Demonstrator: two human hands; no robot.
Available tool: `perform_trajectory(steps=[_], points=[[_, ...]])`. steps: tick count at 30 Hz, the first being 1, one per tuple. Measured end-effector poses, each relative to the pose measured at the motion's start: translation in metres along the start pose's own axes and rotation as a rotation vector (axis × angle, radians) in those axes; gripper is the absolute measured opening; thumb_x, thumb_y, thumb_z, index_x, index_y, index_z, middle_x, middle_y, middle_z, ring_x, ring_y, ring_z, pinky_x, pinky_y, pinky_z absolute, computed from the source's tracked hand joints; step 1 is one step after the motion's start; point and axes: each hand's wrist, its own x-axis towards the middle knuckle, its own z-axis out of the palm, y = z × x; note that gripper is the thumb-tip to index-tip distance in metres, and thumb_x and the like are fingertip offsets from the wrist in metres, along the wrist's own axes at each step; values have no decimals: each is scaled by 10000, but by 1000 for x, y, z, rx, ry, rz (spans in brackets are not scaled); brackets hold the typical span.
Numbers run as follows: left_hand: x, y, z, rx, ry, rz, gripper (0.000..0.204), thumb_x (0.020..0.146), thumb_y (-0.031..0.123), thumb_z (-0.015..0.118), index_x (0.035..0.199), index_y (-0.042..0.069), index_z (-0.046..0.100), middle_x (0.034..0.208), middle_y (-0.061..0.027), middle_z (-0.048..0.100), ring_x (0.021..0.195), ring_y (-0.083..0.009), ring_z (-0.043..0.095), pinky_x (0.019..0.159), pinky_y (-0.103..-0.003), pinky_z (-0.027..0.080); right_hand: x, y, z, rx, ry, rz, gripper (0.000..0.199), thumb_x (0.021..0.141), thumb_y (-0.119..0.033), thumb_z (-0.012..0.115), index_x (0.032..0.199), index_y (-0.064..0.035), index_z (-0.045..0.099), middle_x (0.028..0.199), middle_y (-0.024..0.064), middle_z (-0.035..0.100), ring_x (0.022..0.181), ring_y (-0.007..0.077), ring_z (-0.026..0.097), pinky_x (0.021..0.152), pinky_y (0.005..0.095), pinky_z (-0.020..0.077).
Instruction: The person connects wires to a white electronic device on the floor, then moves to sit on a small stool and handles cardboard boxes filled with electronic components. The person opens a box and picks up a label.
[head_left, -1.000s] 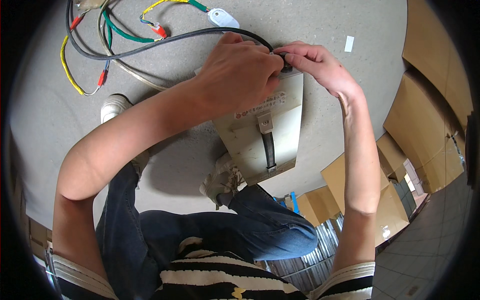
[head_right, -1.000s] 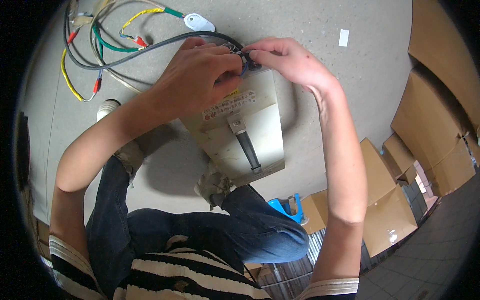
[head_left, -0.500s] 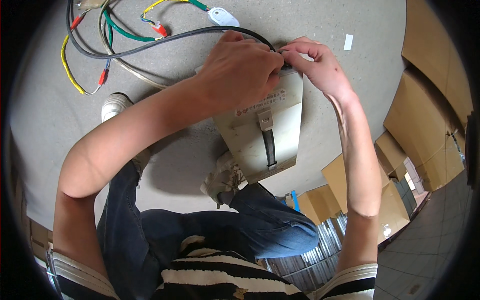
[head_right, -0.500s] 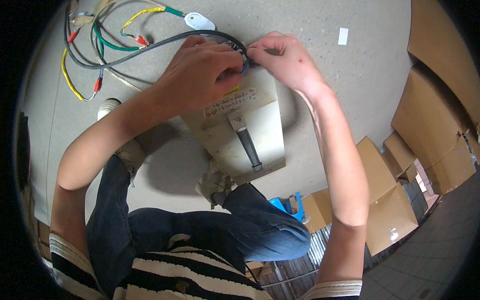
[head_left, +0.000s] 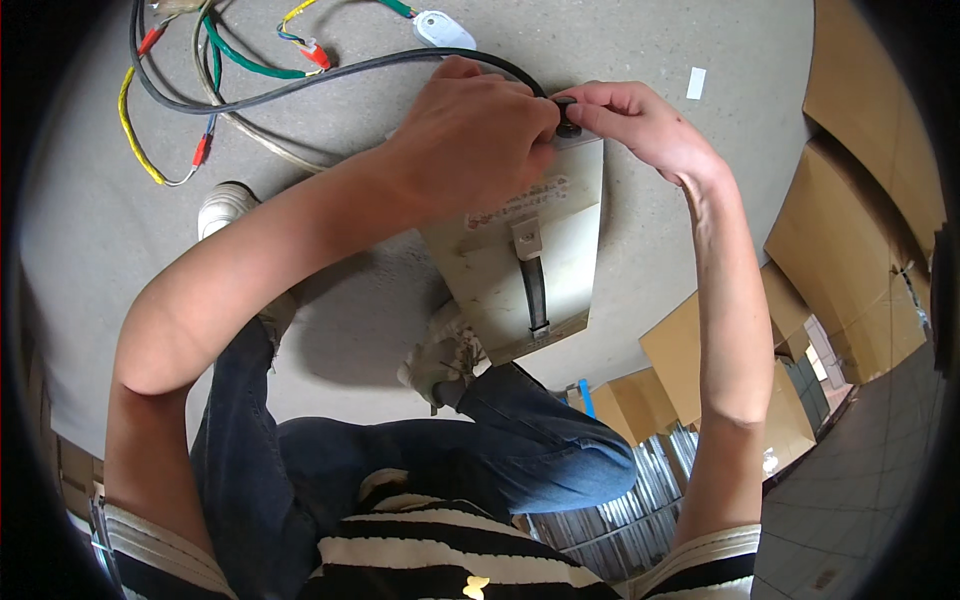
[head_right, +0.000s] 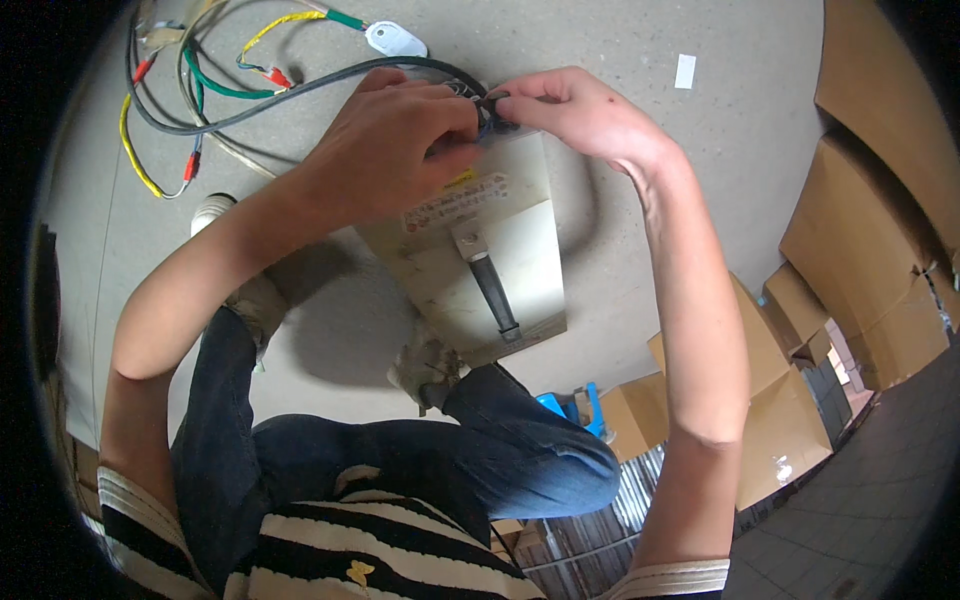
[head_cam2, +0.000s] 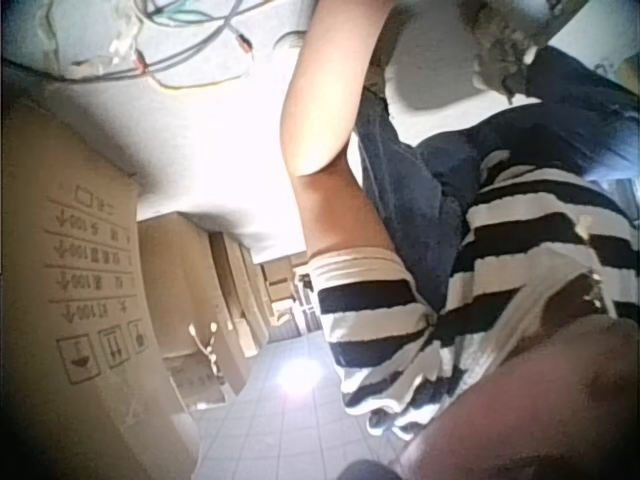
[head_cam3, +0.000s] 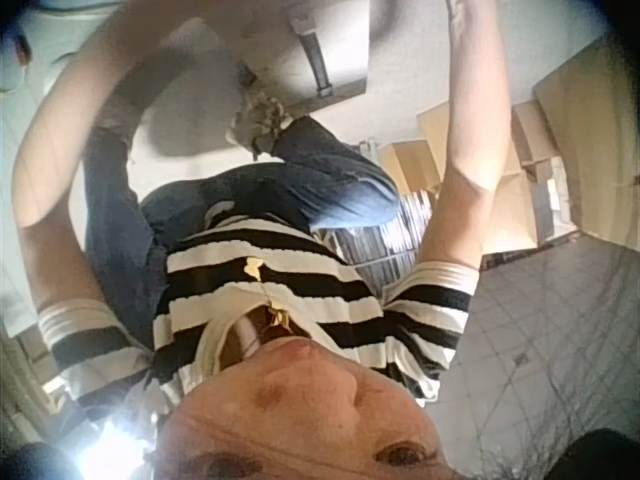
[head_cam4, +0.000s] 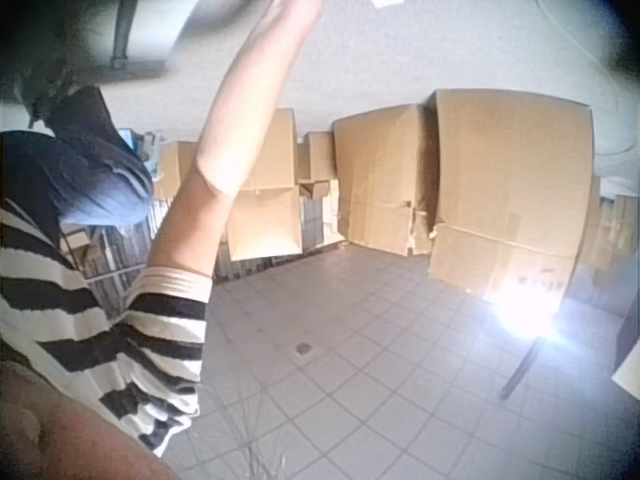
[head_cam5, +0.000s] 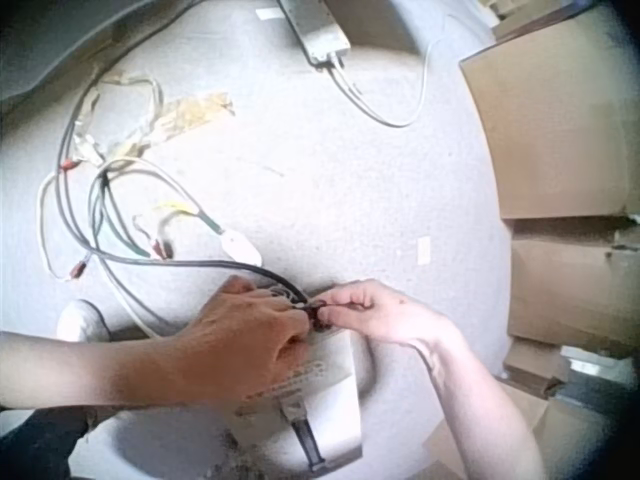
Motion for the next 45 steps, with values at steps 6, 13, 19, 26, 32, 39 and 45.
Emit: perform_trajectory(steps=[6, 13, 19, 26, 32, 39, 45], points=[[1, -1, -3, -13, -56, -28, 119, 750, 177, 549, 749, 58, 545, 723, -69, 554, 744, -241, 539, 780, -360, 336, 2, -7, 1, -102, 27, -27, 258, 853, -194, 513, 995, 0, 607, 867, 12, 621, 786, 57, 521, 740, 200, 416], [2, -1, -1, 4, -12, 1, 167, 754, 207, 520, 713, 60, 586, 744, -98, 616, 774, -238, 592, 808, -372, 354, -3, 2, 13, 51, 142, -50, 233, 844, -170, 519, 974, 2, 607, 867, 20, 614, 803, 72, 527, 746, 215, 419], [2, 3, -4, 21, -45, -9, 142, 736, 178, 514, 729, 59, 591, 770, -101, 622, 787, -236, 593, 813, -371, 351, -10, -4, 35, -97, 412, 7, 247, 807, -205, 546, 942, -12, 618, 841, 65, 612, 805, 153, 551, 752, 257, 421], [3, 5, 0, 29, -1, 10, 157, 734, 160, 497, 815, 84, 608, 735, -74, 608, 766, -230, 579, 806, -365, 343, -5, 3, 54, -425, 721, -113, 226, 749, -213, 545, 855, -37, 638, 866, 125, 599, 845, 293, 526, 772, 350, 421], [3, 4, 1, -47, -7, -11, 98, 734, 149, 523, 780, 71, 562, 703, -65, 568, 726, -249, 544, 770, -359, 340, -1, 7, 67, -631, 920, -152, 212, 744, -229, 551, 799, -42, 634, 828, 113, 598, 816, 265, 533, 744, 345, 425], [5, 2, -4, 23, -61, -22, 134, 746, 176, 513, 776, 67, 586, 738, -68, 600, 766, -227, 573, 792, -368, 345, -10, -4, 15, 94, 236, 2, 262, 811, -242, 560, 924, -19, 638, 840, 39, 630, 784, 84, 550, 760, 220, 417], [1, -6, 2, 1, -40, -2, 114, 760, 174, 519, 743, 63, 542, 700, -70, 557, 714, -236, 537, 759, -349, 330, -1, -3, 7, 50, 65, 35, 266, 815, -214, 563, 969, -9, 629, 877, 28, 629, 799, 78, 548, 773, 205, 413]])
